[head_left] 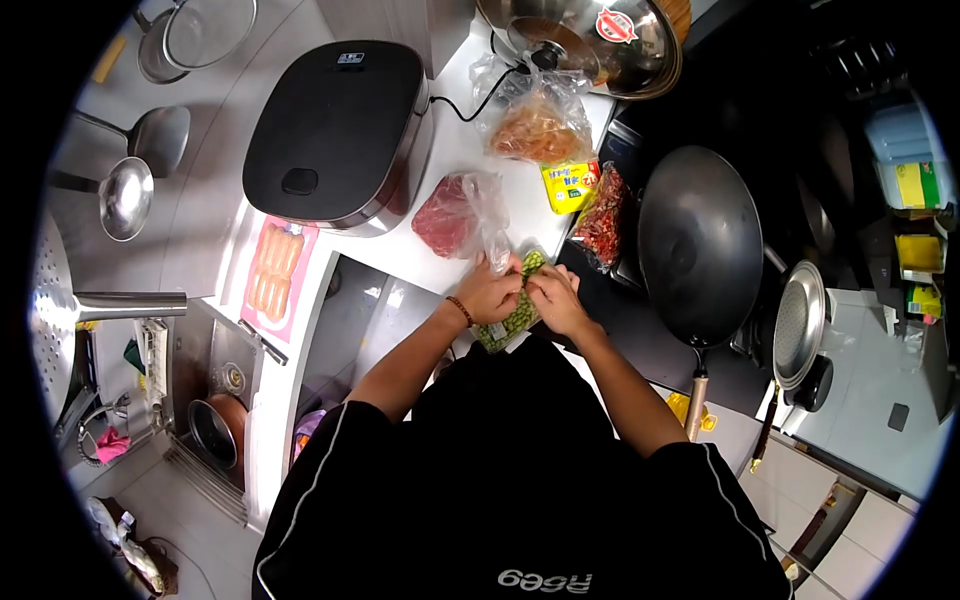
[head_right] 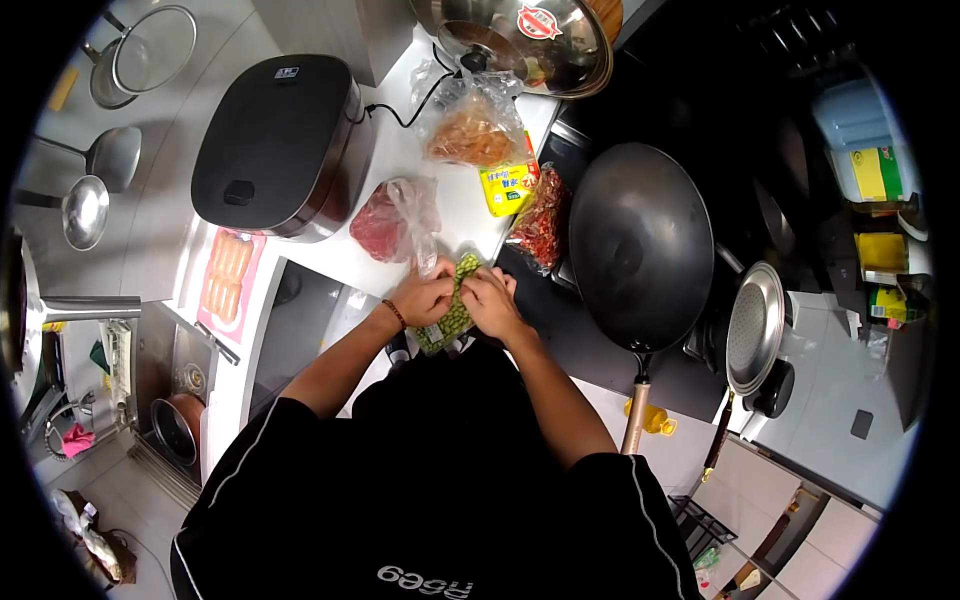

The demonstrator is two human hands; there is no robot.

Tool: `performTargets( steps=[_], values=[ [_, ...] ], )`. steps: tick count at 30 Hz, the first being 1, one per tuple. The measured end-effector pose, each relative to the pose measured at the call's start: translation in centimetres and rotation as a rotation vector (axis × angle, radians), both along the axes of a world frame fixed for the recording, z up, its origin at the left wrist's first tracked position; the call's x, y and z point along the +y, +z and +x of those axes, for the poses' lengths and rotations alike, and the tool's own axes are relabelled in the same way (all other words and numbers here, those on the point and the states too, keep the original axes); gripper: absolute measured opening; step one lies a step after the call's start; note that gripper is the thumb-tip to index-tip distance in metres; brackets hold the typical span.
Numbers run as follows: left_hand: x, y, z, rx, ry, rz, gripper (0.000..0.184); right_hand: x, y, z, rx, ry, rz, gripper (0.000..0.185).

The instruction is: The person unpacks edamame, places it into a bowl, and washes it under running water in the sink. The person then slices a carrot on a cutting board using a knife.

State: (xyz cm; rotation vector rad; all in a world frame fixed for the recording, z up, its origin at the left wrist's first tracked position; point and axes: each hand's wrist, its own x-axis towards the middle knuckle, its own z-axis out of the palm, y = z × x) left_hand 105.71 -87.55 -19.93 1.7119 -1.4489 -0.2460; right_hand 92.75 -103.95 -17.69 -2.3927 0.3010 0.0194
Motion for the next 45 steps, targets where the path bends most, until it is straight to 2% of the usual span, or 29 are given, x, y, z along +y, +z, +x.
performTargets(
  steps=[1, 4, 5, 9, 12, 17, 21, 24, 26, 31, 34, 35, 36, 38, 41, 44, 45],
  values=[
    [-0.1, 0.0, 0.0, -0.006, -0.030, -0.030, 0.010, -0.1, -0.4, 0.0, -0.002, -0.016, -0.098, 0.008],
    [-0.1, 0.8, -0.3, -0.032, -0.106, -0.050, 0.011, -0.5, 0.0, 1.5, 0.158, -0.101, -0.169, 0.017],
    [0.0, 1.1, -0.4, -0.042, -0.128, -0.044, 0.011, -0.6, 0.3, 2.0, 0.167, -0.204, -0.168, 0.018],
    [0.1, 0.0, -0.7, -0.086, -0.076, -0.019, 0.011, -1.3, 2.7, 3.3, 0.346, -0.025, -0.221, 0.019],
    [0.3, 0.8, -0.5, -0.144, -0.074, -0.012, 0.010, -1.2, 4.0, 4.1, 0.513, -0.172, -0.093, 0.023],
    [2.0, 1.2, -1.5, -0.131, -0.034, 0.134, 0.011, -2.3, 1.6, 3.3, 0.308, -0.280, -0.012, 0.019],
    [2.6, 0.8, -1.9, -0.156, 0.010, 0.089, 0.009, -2.5, 0.8, 2.7, 0.196, -0.375, -0.037, 0.007],
    [3.2, 0.0, -1.9, -0.234, 0.020, 0.124, 0.010, -2.3, 0.1, 2.4, 0.123, -0.480, -0.076, 0.009],
    [3.9, 0.0, -2.0, -0.298, 0.008, 0.173, 0.011, -2.3, -0.3, 2.6, 0.125, -0.519, -0.080, 0.008],
    [4.6, 0.3, -1.9, -0.275, 0.069, 0.030, 0.011, -1.4, 0.0, 2.7, 0.160, -0.575, -0.130, 0.011],
    [4.6, 0.7, -2.0, -0.287, 0.106, 0.037, 0.012, 0.7, 1.2, 1.8, -0.078, -0.329, -0.297, 0.017],
    [4.5, 0.8, -2.0, -0.290, 0.116, 0.049, 0.013, 1.5, 2.1, 1.5, -0.113, -0.176, -0.286, 0.024],
    [4.5, 0.8, -2.0, -0.216, 0.102, 0.059, 0.012, 2.7, 3.6, 1.2, -0.128, -0.052, -0.283, 0.028],
    [4.2, 1.1, -1.6, -0.067, 0.072, 0.080, 0.012, 4.4, 4.3, 0.9, -0.261, 0.108, -0.233, 0.024],
    [5.7, 2.1, 0.9, 0.196, -0.094, 0.253, 0.026, 5.2, 2.0, 0.2, -0.011, 0.149, -0.100, 0.023],
    [6.9, 4.1, 3.2, -0.076, -0.119, 0.294, 0.052, 4.8, 2.3, 0.2, -0.092, 0.159, -0.029, 0.026],
    [7.2, 4.3, 3.9, -0.127, -0.135, 0.360, 0.074, 4.7, 2.3, 0.3, -0.059, 0.135, 0.006, 0.025]
  ],
)
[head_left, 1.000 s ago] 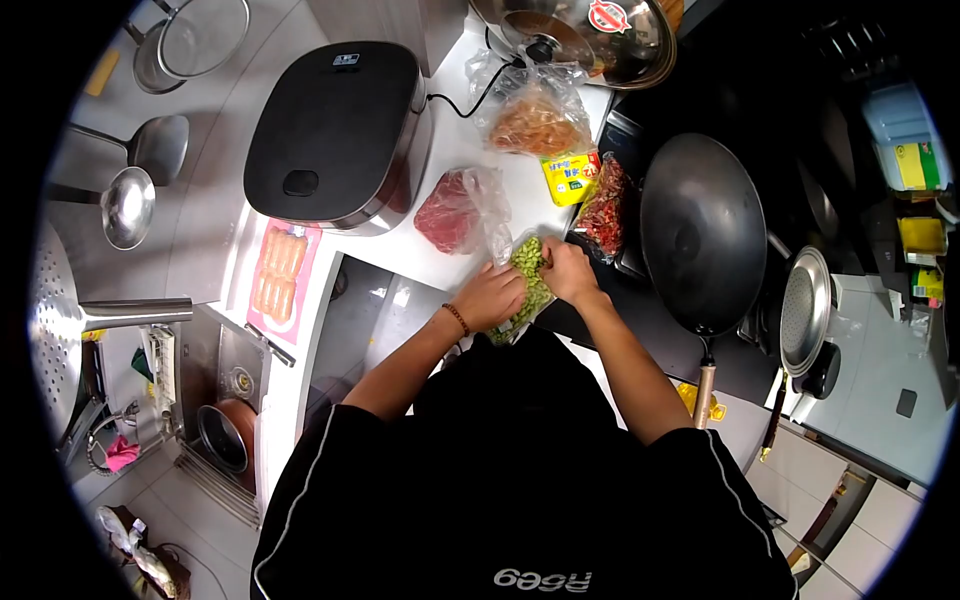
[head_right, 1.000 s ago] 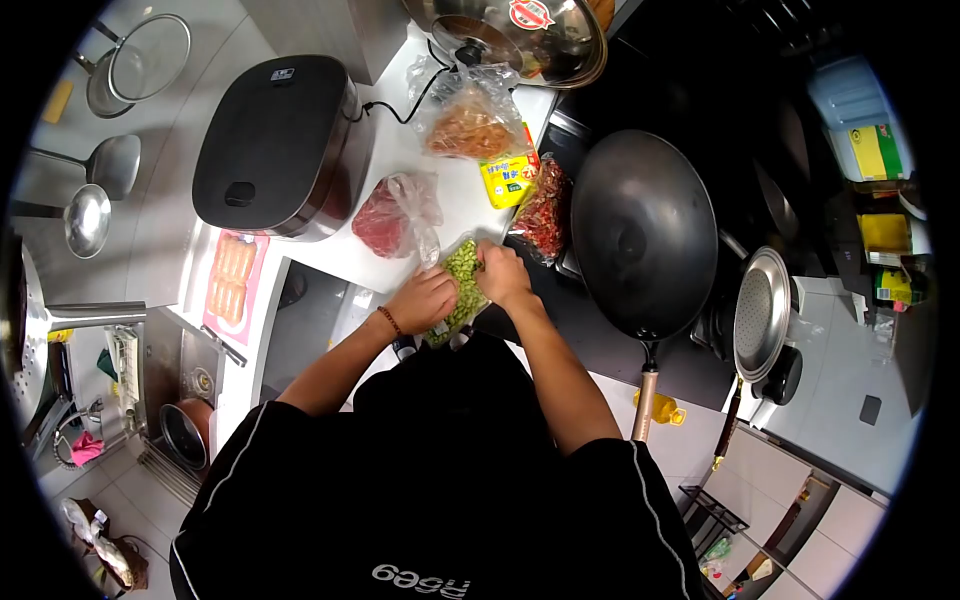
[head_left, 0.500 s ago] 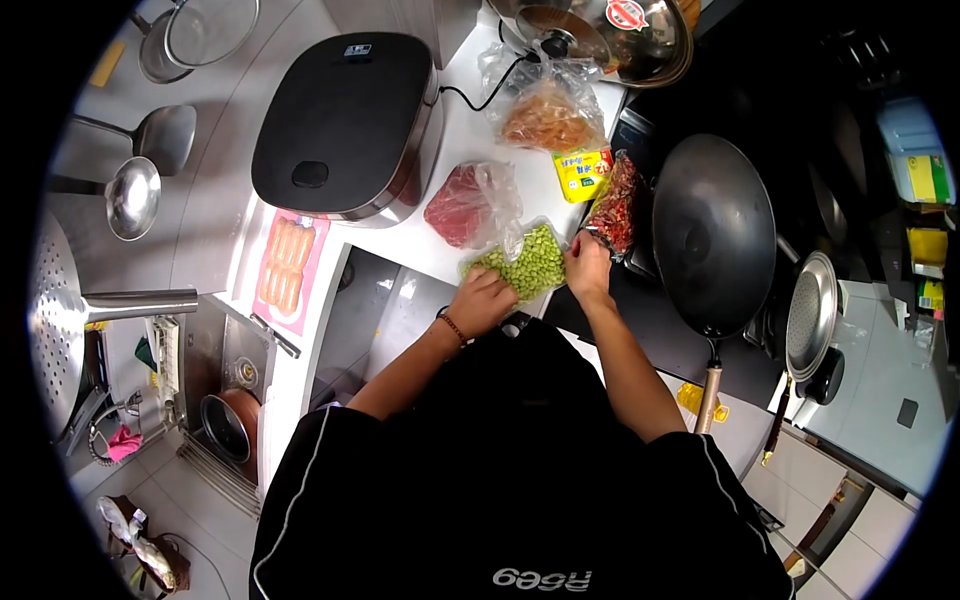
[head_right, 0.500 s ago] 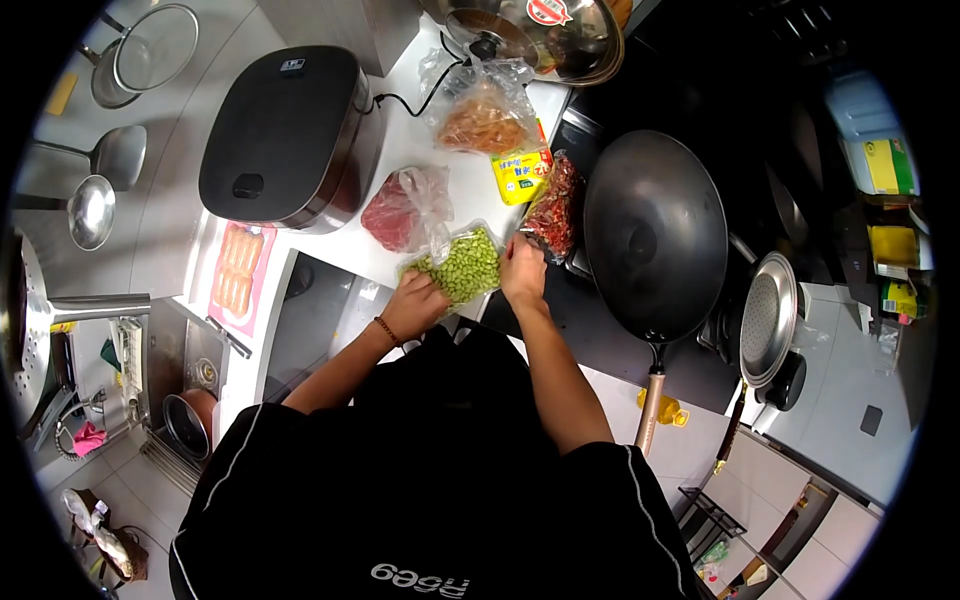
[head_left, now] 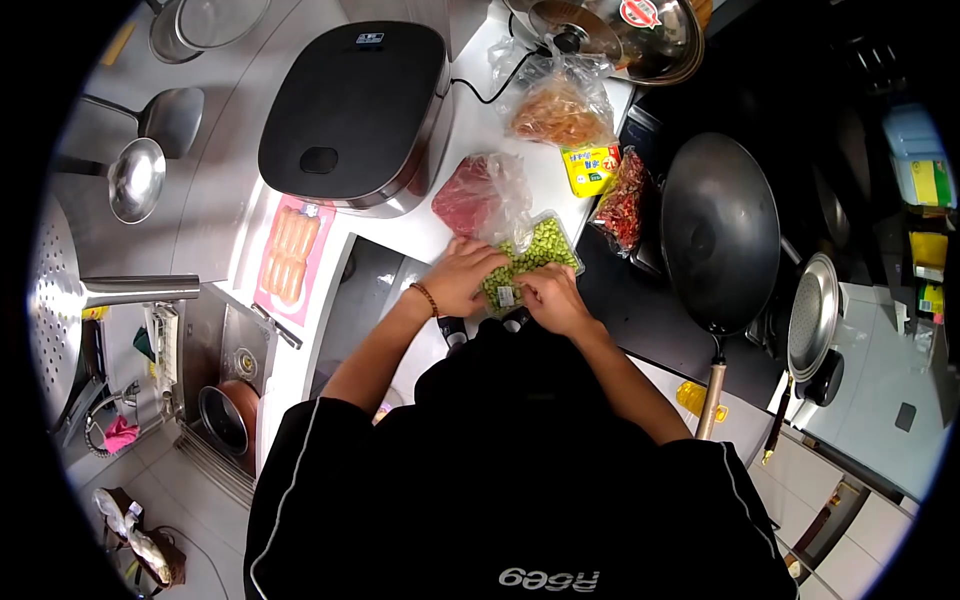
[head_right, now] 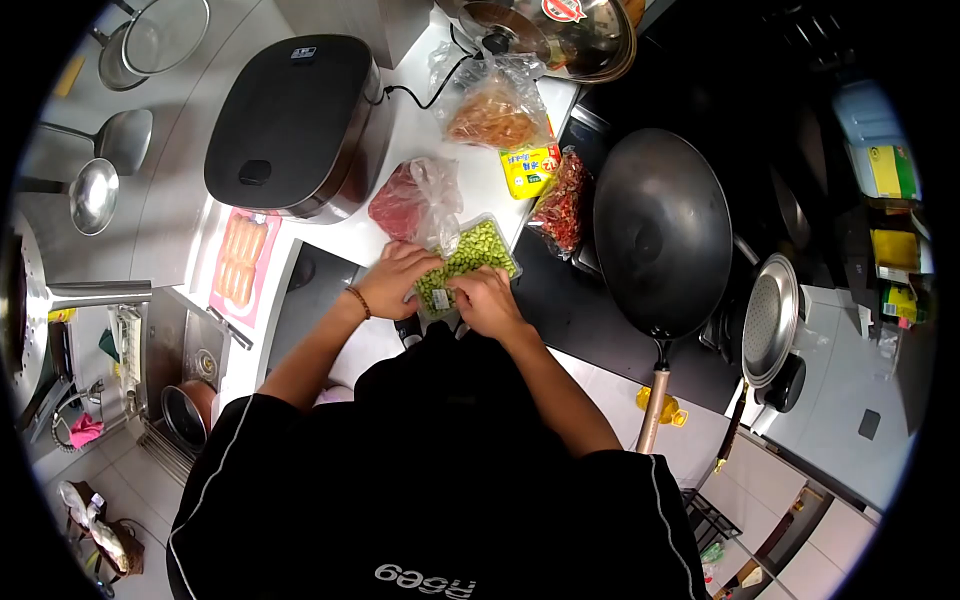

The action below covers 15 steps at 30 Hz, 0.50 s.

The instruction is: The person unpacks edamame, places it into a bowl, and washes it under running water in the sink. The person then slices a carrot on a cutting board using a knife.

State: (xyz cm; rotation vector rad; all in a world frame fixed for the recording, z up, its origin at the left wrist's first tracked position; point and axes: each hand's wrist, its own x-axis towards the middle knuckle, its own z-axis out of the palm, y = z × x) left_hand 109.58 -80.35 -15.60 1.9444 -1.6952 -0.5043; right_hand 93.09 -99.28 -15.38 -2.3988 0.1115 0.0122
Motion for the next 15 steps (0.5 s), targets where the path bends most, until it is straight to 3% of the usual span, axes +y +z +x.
performTargets(
  steps=[7, 10, 13, 15],
  values=[
    [0.0, -2.2, 1.9, -0.188, -0.204, -0.016, 0.070, 1.5, 2.9, 3.5, 0.362, -0.030, -0.215, 0.026],
    [-0.8, -2.2, 1.9, -0.173, -0.221, 0.002, 0.059, 1.7, -0.1, 3.2, 0.126, -0.031, -0.230, 0.020],
    [-1.0, -2.5, 1.6, -0.217, -0.162, -0.069, 0.047, 2.0, -0.2, 2.5, 0.243, -0.045, 0.012, 0.016],
    [-0.9, -2.9, 1.1, -0.174, -0.119, -0.126, 0.041, 2.7, -0.1, 1.9, 0.207, -0.093, -0.013, 0.018]
  ],
)
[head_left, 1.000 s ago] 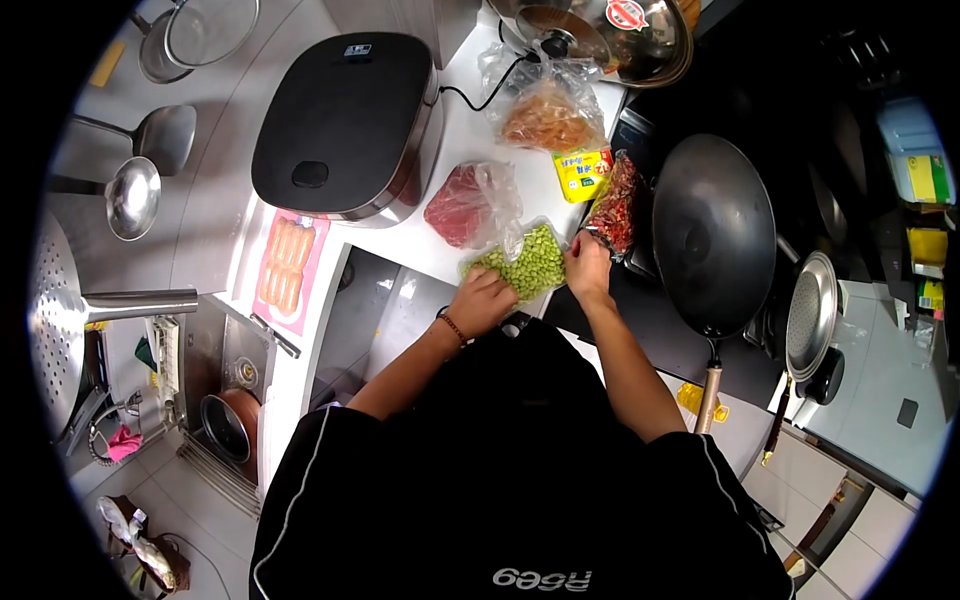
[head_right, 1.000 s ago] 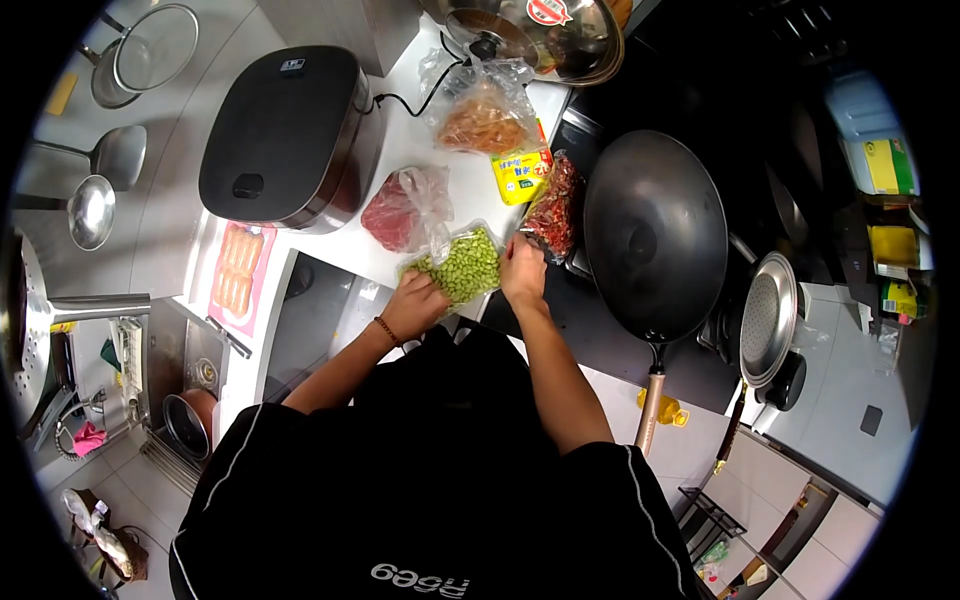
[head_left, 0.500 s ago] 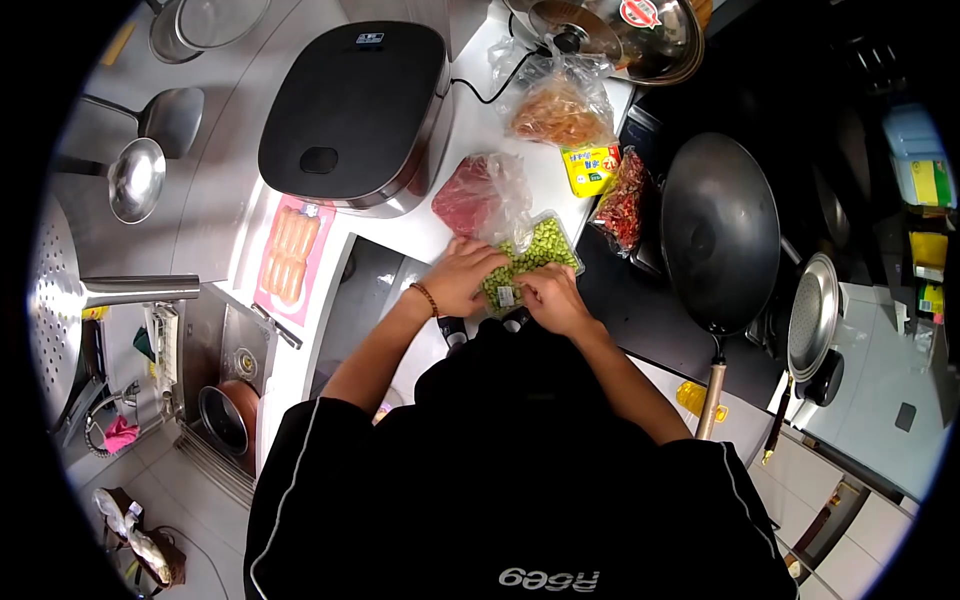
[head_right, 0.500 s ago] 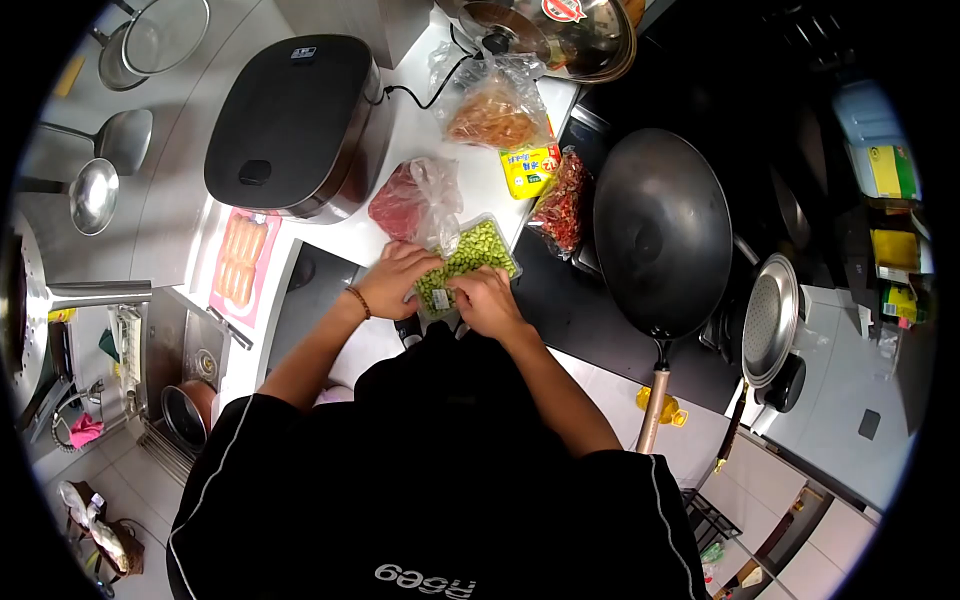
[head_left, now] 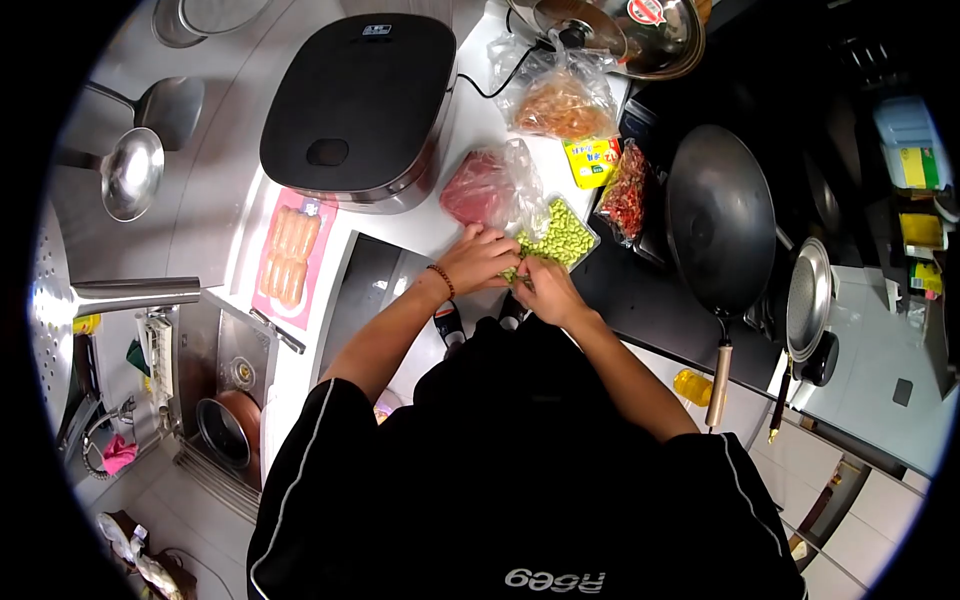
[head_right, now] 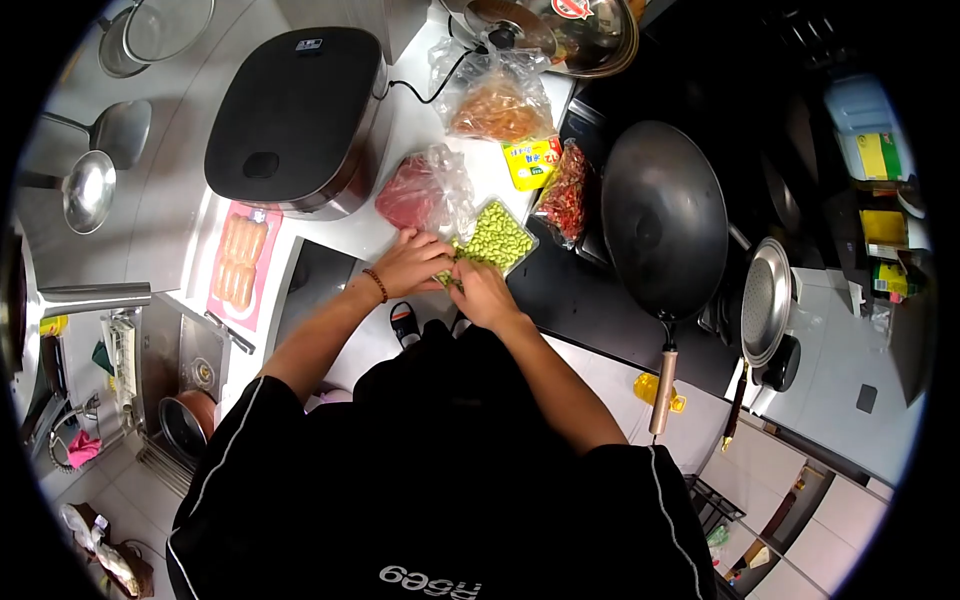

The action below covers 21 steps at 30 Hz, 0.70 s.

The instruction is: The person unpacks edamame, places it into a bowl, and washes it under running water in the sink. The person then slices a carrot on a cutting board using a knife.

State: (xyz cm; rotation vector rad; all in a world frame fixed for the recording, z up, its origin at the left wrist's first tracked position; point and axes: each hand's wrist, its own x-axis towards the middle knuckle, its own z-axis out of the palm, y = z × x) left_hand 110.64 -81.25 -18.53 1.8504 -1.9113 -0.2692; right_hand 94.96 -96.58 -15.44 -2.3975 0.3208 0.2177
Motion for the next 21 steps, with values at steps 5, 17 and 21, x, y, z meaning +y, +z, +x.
performTargets(
  steps=[5, 17, 21],
  values=[
    [0.6, -0.5, -0.4, 0.042, 0.024, -0.056, 0.028, 2.4, -1.0, -0.7, -0.139, -0.220, -0.103, 0.016],
    [1.2, -1.8, 0.4, 0.045, 0.078, -0.177, 0.018, 3.4, 0.5, -5.5, -0.368, 0.000, -0.201, 0.011],
    [1.1, -2.0, 0.4, 0.050, 0.074, -0.159, 0.020, 3.4, 0.5, -7.2, -0.384, 0.019, -0.294, 0.013]
  ],
)
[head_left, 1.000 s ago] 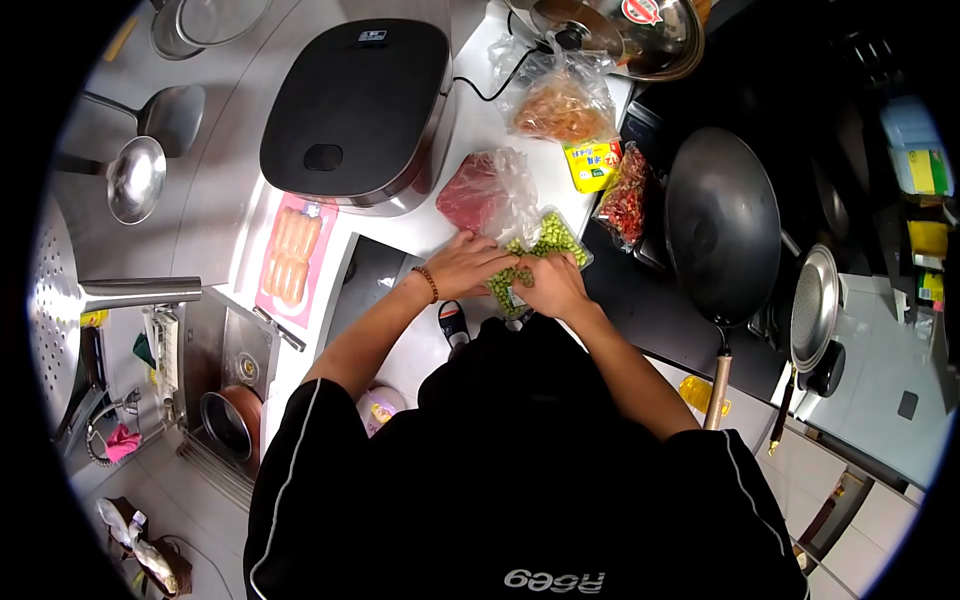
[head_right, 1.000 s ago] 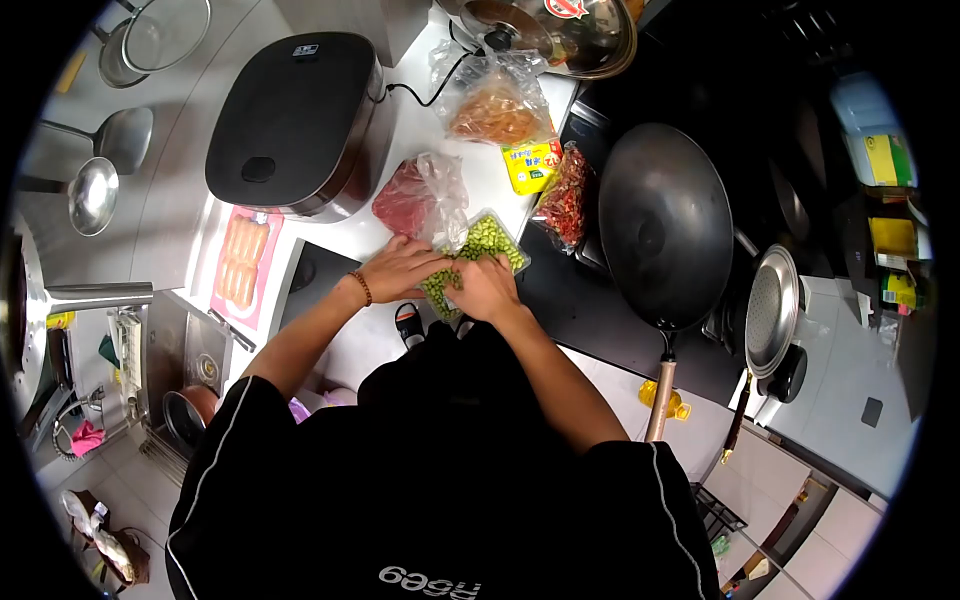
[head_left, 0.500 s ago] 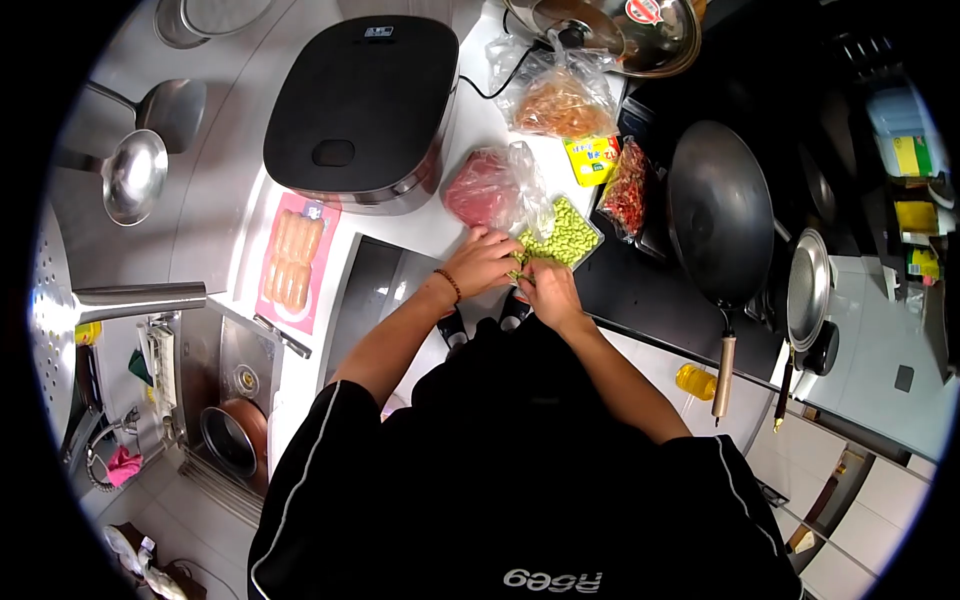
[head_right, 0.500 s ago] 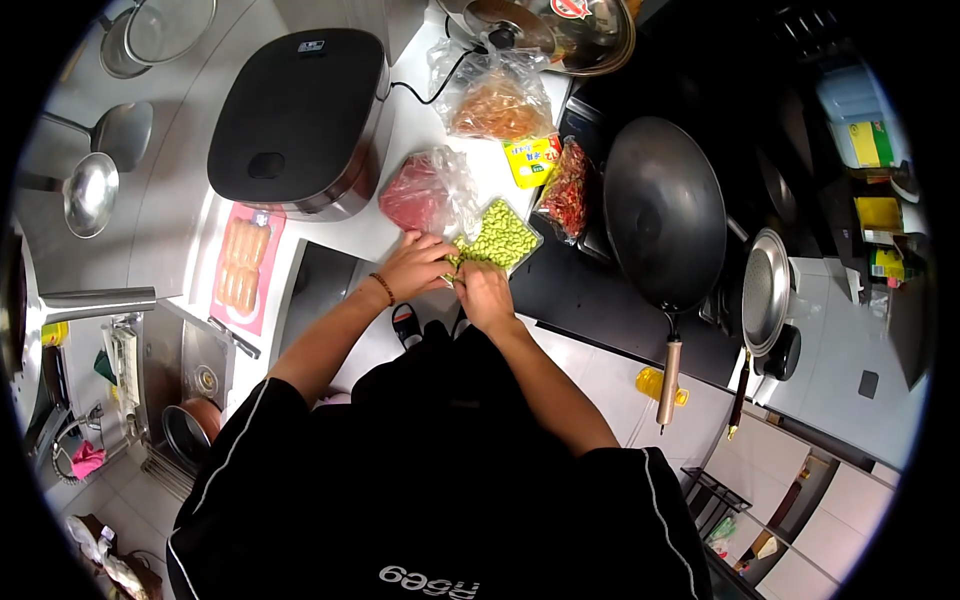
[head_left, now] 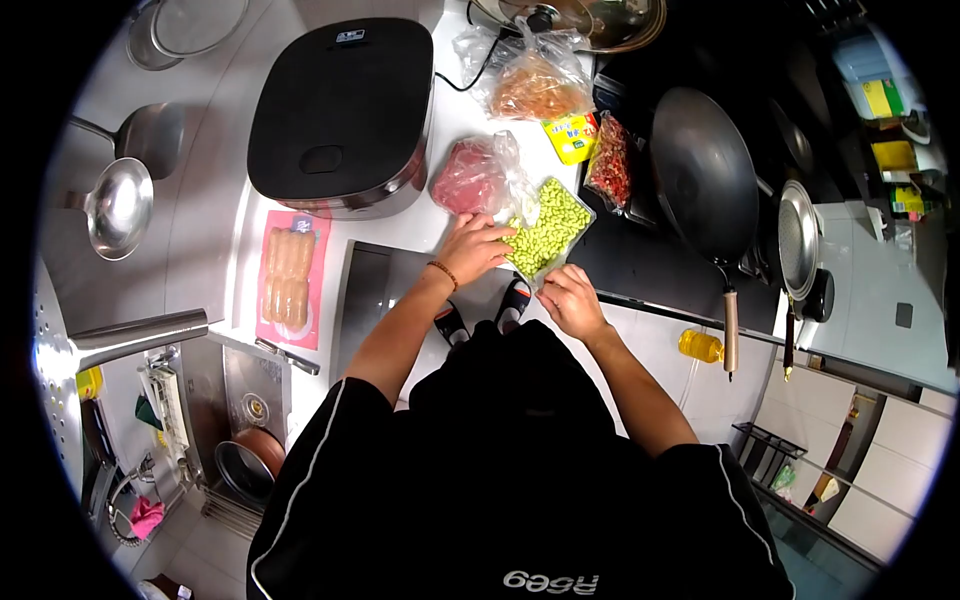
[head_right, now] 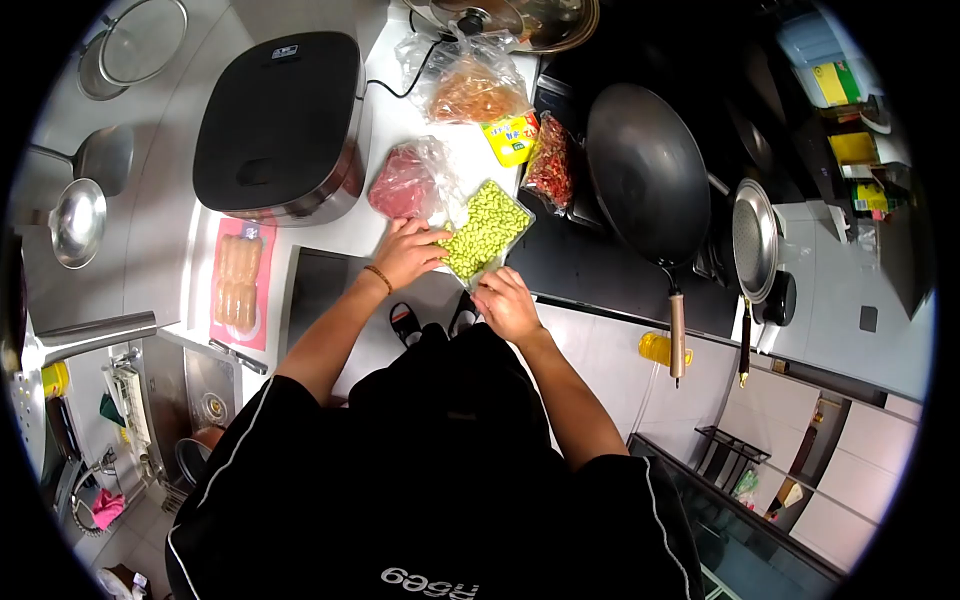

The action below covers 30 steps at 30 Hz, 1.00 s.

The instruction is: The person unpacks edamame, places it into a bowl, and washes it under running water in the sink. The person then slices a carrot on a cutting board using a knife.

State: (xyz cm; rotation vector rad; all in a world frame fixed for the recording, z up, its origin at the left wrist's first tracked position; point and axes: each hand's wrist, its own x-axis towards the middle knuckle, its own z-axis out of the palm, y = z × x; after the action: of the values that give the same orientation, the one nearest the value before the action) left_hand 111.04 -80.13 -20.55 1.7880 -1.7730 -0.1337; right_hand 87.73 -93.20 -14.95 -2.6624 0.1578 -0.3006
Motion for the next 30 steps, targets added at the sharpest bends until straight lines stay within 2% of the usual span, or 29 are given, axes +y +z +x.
performTargets(
  steps=[3, 4, 7, 8, 11, 14, 15, 17, 19, 21, 22, 23, 24, 25, 26, 27, 28, 29, 30],
  values=[
    [0.2, 0.0, -0.2, -0.021, 0.001, -0.026, 0.020, 0.4, -0.8, -1.0, 0.033, -0.028, -0.082, 0.020],
    [0.3, 0.0, -0.3, -0.032, -0.018, 0.047, 0.027, 0.4, -1.2, -1.2, 0.045, -0.034, -0.111, 0.024],
    [0.7, -0.6, -1.2, -0.083, 0.036, -0.011, 0.040, 1.6, 0.4, -0.7, 0.059, -0.112, -0.139, 0.038],
    [1.0, 0.0, -1.4, -0.072, 0.026, 0.013, 0.049, 1.8, 0.6, -1.0, 0.052, -0.168, -0.044, 0.045],
    [1.1, 0.8, -2.0, -0.035, 0.027, -0.012, 0.051, 1.7, -0.7, -4.0, 0.020, -0.350, 0.096, 0.041],
    [0.5, -1.1, -1.9, -0.088, 0.077, -0.151, 0.033, -1.2, -5.5, -11.0, 0.007, -0.353, 0.288, 0.009],
    [0.2, -2.7, -2.4, -0.101, 0.067, -0.188, 0.024, -1.6, -6.4, -13.8, 0.068, -0.423, 0.328, 0.006],
    [0.2, 0.1, -3.5, -0.041, 0.199, -0.057, 0.013, -3.4, -8.8, -19.7, 0.338, -0.547, 0.547, 0.008],
    [-0.2, 1.5, -5.4, -0.015, 0.352, -0.049, 0.015, -5.0, -10.1, -25.4, 0.525, -0.477, 0.474, 0.016],
    [0.0, 1.4, -8.5, 0.011, 0.603, -0.452, 0.021, -7.2, -13.1, -30.9, 0.682, -0.476, 0.548, 0.023],
    [0.0, 0.7, -10.9, 0.011, 0.724, -0.661, 0.029, -8.6, -14.8, -33.6, 0.690, -0.508, 0.505, 0.029],
    [1.2, -0.9, -13.5, 0.190, 0.875, -0.605, 0.024, -9.8, -16.3, -35.3, 0.661, -0.549, 0.436, 0.036],
    [2.4, -2.8, -16.3, -0.061, 0.950, -0.549, 0.025, -12.1, -18.8, -36.9, 0.615, -0.685, 0.580, 0.041],
    [2.0, -3.7, -21.7, 0.369, 1.108, -0.675, 0.038, -14.0, -21.1, -38.4, 0.568, -0.832, 0.727, 0.046],
    [2.2, -6.2, -26.7, 0.651, 1.181, -0.735, 0.046, -14.4, -19.8, -37.2, 0.437, -1.095, 1.090, 0.055],
    [2.3, -8.9, -31.7, 0.932, 1.254, -0.829, 0.054, -15.8, -20.0, -36.6, 0.327, -1.194, 1.268, 0.058],
    [0.4, -10.8, -37.0, 1.103, 1.373, -0.984, 0.057, -17.1, -20.4, -36.4, 0.220, -1.193, 1.433, 0.055],
    [1.5, -11.3, -42.8, 1.224, 1.412, -0.637, 0.053, -18.0, -20.7, -36.4, 0.110, -1.193, 1.592, 0.052],
    [0.8, -11.8, -47.8, 1.411, 1.442, -0.592, 0.049, -18.7, -21.2, -36.0, 0.051, -1.186, 1.696, 0.049]
  ],
)
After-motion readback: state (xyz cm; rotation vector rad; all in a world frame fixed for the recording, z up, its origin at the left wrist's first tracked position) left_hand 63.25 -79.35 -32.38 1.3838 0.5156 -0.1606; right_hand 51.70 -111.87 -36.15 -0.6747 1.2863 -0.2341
